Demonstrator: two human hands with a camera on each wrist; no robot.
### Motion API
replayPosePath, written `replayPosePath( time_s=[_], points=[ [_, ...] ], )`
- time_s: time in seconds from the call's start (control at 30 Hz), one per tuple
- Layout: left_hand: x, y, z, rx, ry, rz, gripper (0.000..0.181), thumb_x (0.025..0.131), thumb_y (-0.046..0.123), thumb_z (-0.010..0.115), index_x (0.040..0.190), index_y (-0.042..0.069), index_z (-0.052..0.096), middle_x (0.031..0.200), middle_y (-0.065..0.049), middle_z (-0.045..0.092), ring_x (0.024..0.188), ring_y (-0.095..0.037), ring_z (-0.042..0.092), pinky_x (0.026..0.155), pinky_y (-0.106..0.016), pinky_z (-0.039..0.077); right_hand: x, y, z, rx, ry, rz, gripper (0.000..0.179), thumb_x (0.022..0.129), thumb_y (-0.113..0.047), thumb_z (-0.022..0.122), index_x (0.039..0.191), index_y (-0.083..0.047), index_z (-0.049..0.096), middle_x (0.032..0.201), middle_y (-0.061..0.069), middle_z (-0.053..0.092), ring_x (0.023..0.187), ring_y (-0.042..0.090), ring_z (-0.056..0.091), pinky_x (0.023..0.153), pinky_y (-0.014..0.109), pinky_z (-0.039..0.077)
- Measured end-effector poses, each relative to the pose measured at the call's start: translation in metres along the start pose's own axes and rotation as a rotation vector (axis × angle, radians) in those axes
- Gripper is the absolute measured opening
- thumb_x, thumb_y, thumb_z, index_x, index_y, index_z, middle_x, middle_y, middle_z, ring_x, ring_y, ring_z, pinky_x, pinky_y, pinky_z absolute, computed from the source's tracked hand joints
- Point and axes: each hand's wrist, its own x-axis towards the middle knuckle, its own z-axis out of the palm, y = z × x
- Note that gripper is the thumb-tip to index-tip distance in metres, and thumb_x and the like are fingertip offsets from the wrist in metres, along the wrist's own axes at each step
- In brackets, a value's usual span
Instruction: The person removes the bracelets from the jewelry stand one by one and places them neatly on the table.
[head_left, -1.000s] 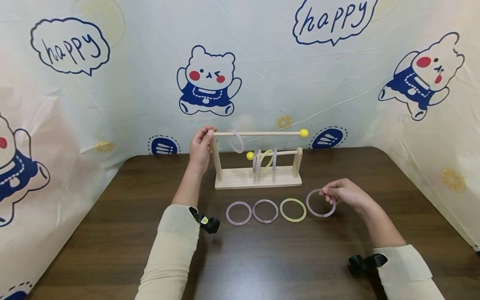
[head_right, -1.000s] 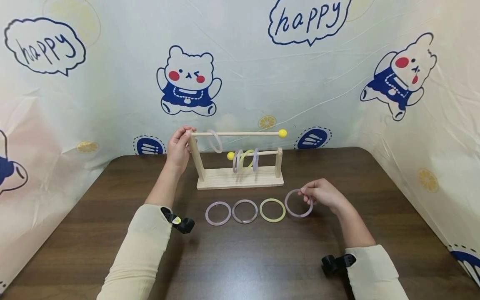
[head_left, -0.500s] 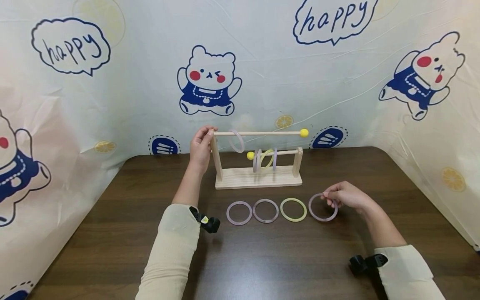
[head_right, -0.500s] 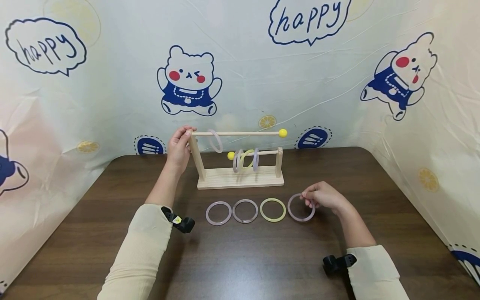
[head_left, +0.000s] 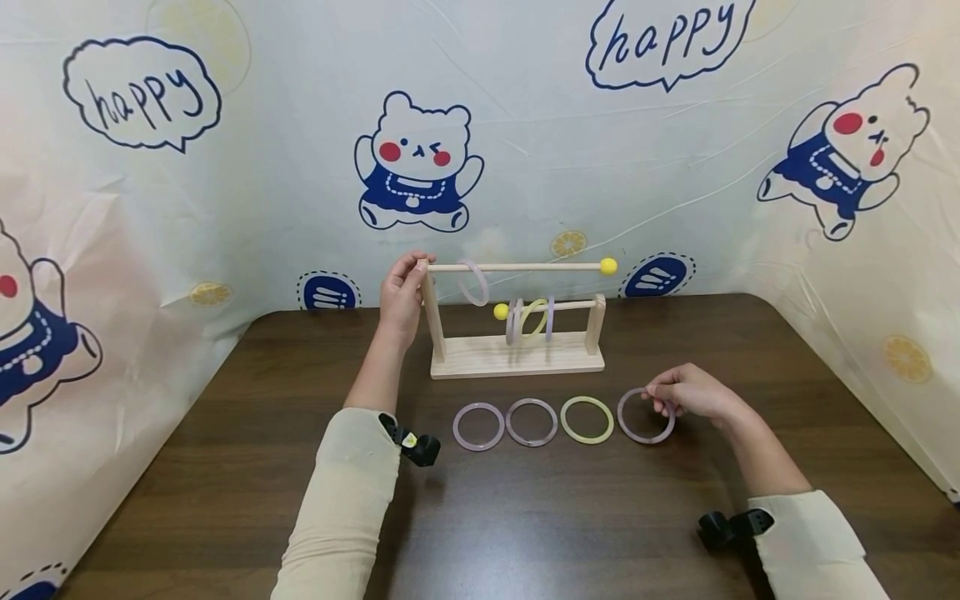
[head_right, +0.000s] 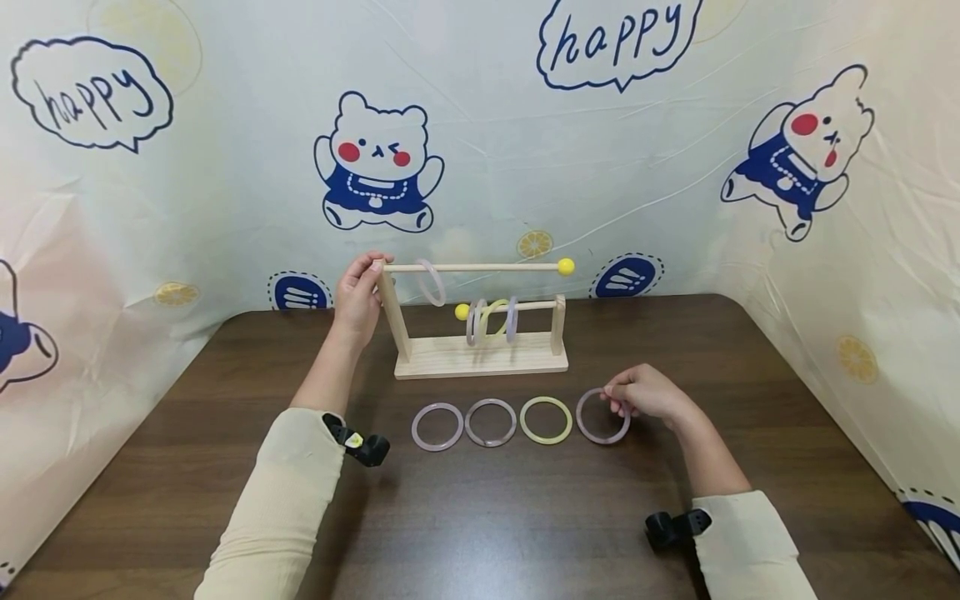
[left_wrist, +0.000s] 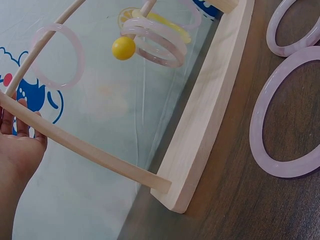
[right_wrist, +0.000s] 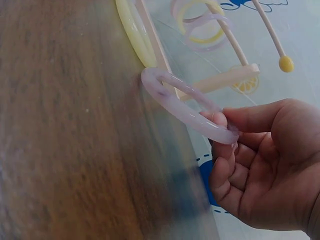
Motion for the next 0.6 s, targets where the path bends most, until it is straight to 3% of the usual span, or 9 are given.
replayPosePath(
  time_s=[0.13, 0.33, 0.6],
  points=[
    [0.0004, -0.0002, -0.0004, 0.006, -0.004, -0.004, 0.011, 0.096, 0.01, 0.05, 0.095, 0.016, 0.059, 0.097, 0.003, 0.061, 0.098, -0.022, 0.048, 0.08, -0.027, 0.038, 0.0, -0.0002, 0.0031, -0.101, 0.054, -0.006, 0.021, 0.092, -0.008, 0.051, 0.091, 0.009, 0.064, 0.064, 0.003, 0.057, 0.059, 0.013, 0.052, 0.053, 0.028, 0.044],
    [0.0005, -0.0004, -0.0007, 0.0, -0.006, -0.001, 0.009, 0.095, 0.01, 0.051, 0.096, 0.015, 0.059, 0.097, 0.003, 0.061, 0.102, -0.027, 0.047, 0.08, -0.027, 0.039, -0.0015, -0.004, 0.0092, -0.341, 0.154, -0.038, 0.017, 0.087, -0.009, 0.056, 0.08, 0.001, 0.068, 0.06, 0.0, 0.059, 0.054, 0.012, 0.052, 0.052, 0.029, 0.042],
    [0.0005, -0.0005, -0.0004, 0.007, -0.005, -0.002, 0.01, 0.095, 0.01, 0.05, 0.096, 0.015, 0.059, 0.097, 0.003, 0.061, 0.106, -0.032, 0.044, 0.08, -0.027, 0.038, 0.0008, -0.0019, 0.0099, -0.483, 0.239, -0.035, 0.016, 0.083, -0.016, 0.062, 0.078, -0.006, 0.072, 0.057, -0.004, 0.056, 0.055, 0.014, 0.047, 0.052, 0.03, 0.037]
  ],
)
